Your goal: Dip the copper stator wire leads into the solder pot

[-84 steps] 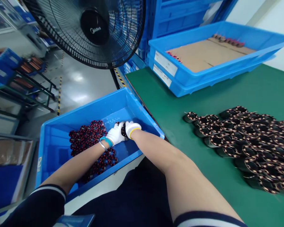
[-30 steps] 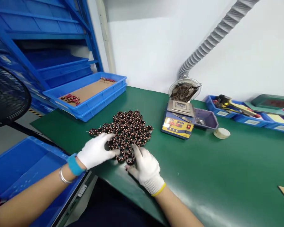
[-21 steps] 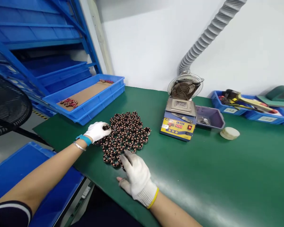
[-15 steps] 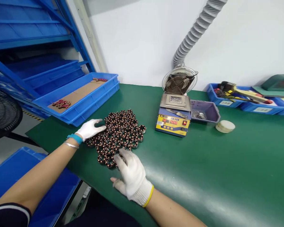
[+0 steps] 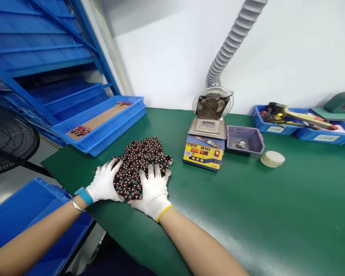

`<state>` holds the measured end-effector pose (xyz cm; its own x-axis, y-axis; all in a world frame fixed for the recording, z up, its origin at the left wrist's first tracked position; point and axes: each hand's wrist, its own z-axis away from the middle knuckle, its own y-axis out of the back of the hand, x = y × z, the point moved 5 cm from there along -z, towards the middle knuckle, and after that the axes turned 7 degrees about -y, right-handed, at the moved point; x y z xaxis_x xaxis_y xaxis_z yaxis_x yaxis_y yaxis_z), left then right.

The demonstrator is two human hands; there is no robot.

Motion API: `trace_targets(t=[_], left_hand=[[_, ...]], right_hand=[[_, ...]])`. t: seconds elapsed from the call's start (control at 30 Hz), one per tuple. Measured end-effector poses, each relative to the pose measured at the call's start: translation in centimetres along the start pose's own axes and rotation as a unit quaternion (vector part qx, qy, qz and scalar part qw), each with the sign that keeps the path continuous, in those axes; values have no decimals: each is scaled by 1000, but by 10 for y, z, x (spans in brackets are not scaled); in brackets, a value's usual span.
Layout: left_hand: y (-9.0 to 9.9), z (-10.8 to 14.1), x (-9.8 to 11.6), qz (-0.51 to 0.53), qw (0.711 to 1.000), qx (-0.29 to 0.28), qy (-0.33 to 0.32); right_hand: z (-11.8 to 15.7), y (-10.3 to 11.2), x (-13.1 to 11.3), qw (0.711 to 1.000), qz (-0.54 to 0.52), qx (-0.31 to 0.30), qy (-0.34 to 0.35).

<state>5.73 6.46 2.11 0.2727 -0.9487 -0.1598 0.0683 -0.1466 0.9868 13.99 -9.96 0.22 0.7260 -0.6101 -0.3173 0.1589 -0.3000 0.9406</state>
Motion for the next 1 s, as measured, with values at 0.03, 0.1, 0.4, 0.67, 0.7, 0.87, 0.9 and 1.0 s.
trace_targets(t=[0.03,0.1,0.4,0.67,0.7,0.87,0.9,1.0], left_hand=[[1,-3,1,2,1000,12,4],[2,-9,1,8,999,32,12],[1,-43,3,58,992,109,18],[10,-28,14,180,943,280,-18],[9,-25,15,197,931,307,-17],[-3,2,14,268,868,413,67],[-5,12,16,276,855,431,79],[-6,45,30,293,831,467,74]], right_hand=[[-4,0,2,1000,-5,7,6],[-12,0,8,1000,-13,21,20],[-52,5,39,996,-31,82,23],[-6,38,23,898,-111,318,283],[1,38,17,882,-129,308,332],[22,20,-6,841,-150,169,491],[23,15,-7,835,-150,152,507],[24,4,-6,829,-142,128,526]])
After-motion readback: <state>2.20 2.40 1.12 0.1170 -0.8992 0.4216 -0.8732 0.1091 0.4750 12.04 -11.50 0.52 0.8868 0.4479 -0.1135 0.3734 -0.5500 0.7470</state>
